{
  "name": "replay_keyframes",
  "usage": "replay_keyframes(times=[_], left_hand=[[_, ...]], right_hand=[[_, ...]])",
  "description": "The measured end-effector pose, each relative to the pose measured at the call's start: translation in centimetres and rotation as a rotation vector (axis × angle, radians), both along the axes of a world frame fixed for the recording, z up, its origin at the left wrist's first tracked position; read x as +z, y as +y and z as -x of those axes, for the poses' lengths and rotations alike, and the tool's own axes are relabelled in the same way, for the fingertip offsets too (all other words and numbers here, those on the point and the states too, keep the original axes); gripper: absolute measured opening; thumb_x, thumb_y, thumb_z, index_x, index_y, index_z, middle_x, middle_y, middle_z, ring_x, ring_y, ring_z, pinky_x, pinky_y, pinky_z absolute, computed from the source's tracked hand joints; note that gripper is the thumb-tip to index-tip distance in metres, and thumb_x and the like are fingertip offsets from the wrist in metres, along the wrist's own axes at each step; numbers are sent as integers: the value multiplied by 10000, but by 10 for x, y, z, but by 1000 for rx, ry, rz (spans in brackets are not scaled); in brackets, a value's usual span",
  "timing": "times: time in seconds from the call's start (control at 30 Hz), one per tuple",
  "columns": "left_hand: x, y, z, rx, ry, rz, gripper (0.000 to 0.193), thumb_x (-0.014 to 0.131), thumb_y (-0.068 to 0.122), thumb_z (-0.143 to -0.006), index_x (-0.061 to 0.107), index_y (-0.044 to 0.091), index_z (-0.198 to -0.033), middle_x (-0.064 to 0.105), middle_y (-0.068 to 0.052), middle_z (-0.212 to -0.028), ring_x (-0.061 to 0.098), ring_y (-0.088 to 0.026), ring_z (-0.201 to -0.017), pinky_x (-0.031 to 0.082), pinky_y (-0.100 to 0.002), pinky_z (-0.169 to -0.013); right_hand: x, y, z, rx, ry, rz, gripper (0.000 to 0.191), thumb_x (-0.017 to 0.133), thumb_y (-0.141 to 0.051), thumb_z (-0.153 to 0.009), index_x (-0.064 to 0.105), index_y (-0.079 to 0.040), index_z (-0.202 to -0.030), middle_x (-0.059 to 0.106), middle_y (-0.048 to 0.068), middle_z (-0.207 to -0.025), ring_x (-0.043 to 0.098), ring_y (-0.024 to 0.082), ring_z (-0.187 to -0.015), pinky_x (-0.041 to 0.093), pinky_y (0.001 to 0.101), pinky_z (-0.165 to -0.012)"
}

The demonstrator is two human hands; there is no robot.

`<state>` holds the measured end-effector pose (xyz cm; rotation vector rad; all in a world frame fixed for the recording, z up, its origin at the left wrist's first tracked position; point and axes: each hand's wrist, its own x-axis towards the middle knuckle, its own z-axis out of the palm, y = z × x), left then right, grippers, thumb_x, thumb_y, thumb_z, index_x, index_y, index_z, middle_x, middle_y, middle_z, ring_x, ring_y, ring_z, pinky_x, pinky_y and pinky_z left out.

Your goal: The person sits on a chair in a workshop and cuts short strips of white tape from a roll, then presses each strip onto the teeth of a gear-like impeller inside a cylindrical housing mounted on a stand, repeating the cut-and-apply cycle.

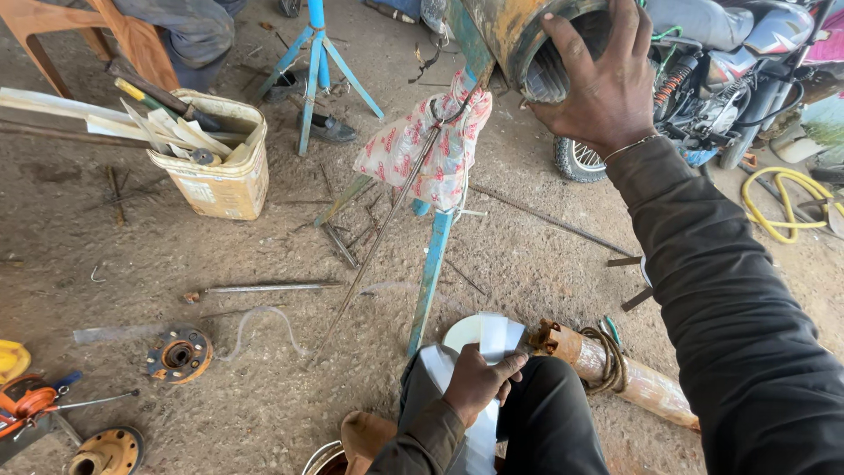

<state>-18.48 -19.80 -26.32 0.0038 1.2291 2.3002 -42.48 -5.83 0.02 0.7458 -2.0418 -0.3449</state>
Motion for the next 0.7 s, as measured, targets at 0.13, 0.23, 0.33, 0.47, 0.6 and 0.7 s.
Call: replay_keyframes(times=[0.13,0.23,0.33,0.47,0.6,0.7], left_hand=[[-3,0,-2,1,-4,-3,164,753,110,-947,682,-37,-959,671,-97,-734,510,-111,-435,403,-281,-384],[-6,-1,-2,7,13,-11,172,752,118,-955,686,-41,-952,666,-93,-735,505,-108,-440,394,-283,-386],[-11,-7,-2,25,-1,-17,186,737,142,-957,711,-42,-964,682,-97,-734,507,-115,-426,395,-288,-377],[-22,-19,-3,32,-6,-27,191,741,138,-976,708,-50,-978,678,-106,-740,528,-122,-450,418,-304,-401],[-24,-15,2,56,28,-31,184,730,127,-980,711,-54,-947,673,-93,-725,518,-117,-441,402,-301,-389],[-26,-4,6,40,10,-13,180,735,115,-975,702,-52,-918,660,-90,-691,515,-120,-420,393,-295,-380]], right_hand=[[-1,-5,-5,8,-26,15,1022,1000,-409,-719,462,-266,-1576,313,257,-1446,413,479,-1322,600,549,-822],[-3,-4,-3,-10,-17,-3,1045,1009,-425,-725,453,-264,-1594,320,266,-1437,422,497,-1309,609,539,-774],[-3,1,4,-46,-29,-24,997,985,-451,-770,432,-242,-1573,308,264,-1451,432,494,-1363,614,553,-836],[2,24,14,-31,-53,0,923,989,-437,-830,412,-218,-1516,231,269,-1592,428,469,-1456,582,533,-1050],[-9,46,12,-29,-88,228,916,917,-379,-880,362,-76,-1544,278,294,-1622,454,437,-1455,502,493,-1191],[-15,55,17,289,-302,708,825,816,-404,-985,379,73,-1496,520,270,-1480,555,373,-1367,470,452,-1205]])
